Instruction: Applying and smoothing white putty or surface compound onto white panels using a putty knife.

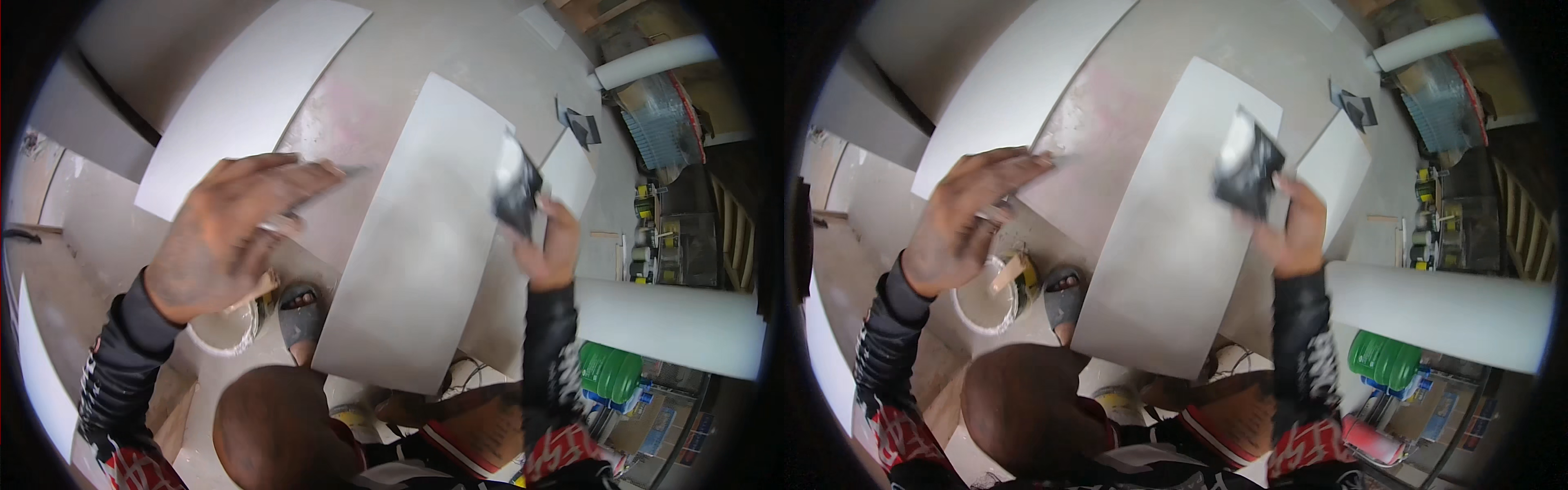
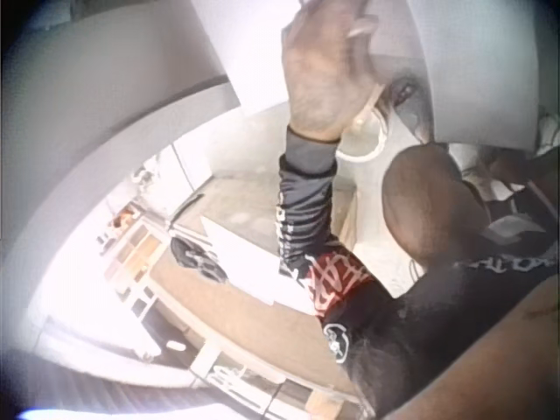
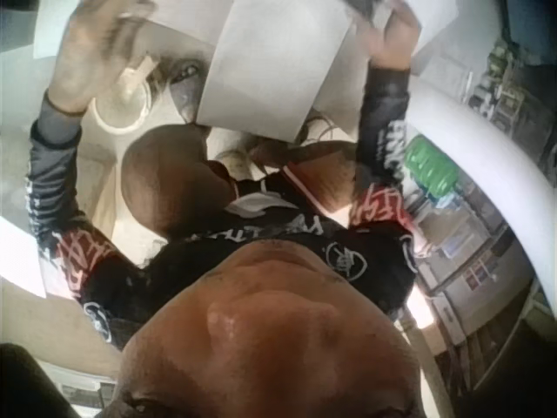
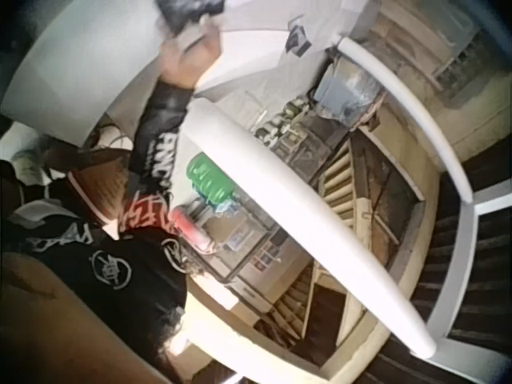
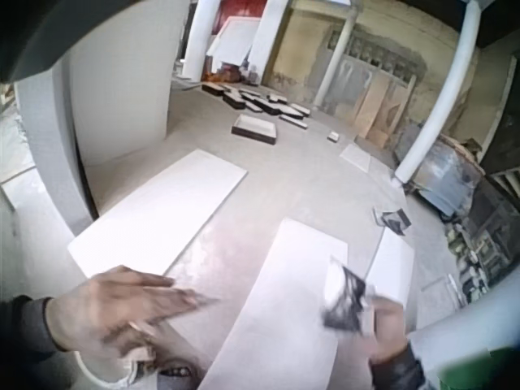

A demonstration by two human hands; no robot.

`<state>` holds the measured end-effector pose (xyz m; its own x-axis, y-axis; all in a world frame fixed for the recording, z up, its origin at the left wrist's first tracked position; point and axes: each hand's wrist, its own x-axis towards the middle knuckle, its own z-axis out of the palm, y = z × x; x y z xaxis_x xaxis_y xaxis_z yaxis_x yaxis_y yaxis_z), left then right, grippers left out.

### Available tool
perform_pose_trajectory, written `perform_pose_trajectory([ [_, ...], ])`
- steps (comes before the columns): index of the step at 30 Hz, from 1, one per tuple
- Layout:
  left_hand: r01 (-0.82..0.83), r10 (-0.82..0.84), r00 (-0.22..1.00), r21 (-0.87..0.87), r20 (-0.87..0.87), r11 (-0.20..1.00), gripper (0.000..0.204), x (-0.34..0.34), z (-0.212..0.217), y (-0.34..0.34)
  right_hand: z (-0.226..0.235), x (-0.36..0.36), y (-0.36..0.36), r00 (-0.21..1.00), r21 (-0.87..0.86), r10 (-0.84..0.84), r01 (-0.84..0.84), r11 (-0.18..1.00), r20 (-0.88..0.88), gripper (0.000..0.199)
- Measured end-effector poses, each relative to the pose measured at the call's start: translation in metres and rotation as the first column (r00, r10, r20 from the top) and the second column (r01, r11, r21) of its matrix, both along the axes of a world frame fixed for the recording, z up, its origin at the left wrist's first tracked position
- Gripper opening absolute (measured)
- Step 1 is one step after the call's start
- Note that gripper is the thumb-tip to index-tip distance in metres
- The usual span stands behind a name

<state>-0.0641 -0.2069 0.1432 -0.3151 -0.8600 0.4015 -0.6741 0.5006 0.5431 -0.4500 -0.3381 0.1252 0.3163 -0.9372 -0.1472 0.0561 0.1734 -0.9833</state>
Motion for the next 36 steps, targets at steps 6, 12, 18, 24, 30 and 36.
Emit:
perform_pose_trajectory([
  [6, -0.376, 0.626, 0.536, 0.504, -0.566, 0.778, 0.034, 0.095, -0.123, 0.021, -0.06, 0.06, -0.223, 0.727, -0.111, 0.154, -0.303, 0.947, -0.669, 0.036],
  [12, -0.531, 0.678, 0.121, 0.53, -0.725, 0.661, 0.029, 0.127, -0.142, 0.043, -0.122, 0.081, -0.338, 0.138, -0.27, -0.253, -0.731, 0.626, -0.958, 0.047],
  [18, -0.407, 0.712, 0.141, 0.615, -0.688, 0.675, 0.03, 0.113, -0.151, 0.058, -0.178, 0.066, -0.321, 0.122, -0.329, -0.393, -0.789, 0.519, -0.911, 0.054],
  [24, -0.304, 0.643, 0.202, 0.577, -0.739, 0.759, 0.029, 0.122, -0.151, 0.068, -0.118, 0.066, -0.344, 0.164, -0.281, -0.234, -0.69, 0.667, -0.958, 0.045],
  [30, -0.289, 0.624, 0.115, 0.575, -0.773, 0.765, 0.03, 0.125, -0.165, 0.071, -0.132, 0.076, -0.37, 0.061, -0.24, -0.254, -0.591, 0.77, -0.965, 0.047],
  [36, -0.555, 0.75, -0.031, 0.636, -0.66, 0.537, 0.021, 0.092, -0.152, 0.044, -0.119, 0.086, -0.39, 0.056, -0.122, -0.109, -0.562, 0.818, -0.992, 0.049],
])
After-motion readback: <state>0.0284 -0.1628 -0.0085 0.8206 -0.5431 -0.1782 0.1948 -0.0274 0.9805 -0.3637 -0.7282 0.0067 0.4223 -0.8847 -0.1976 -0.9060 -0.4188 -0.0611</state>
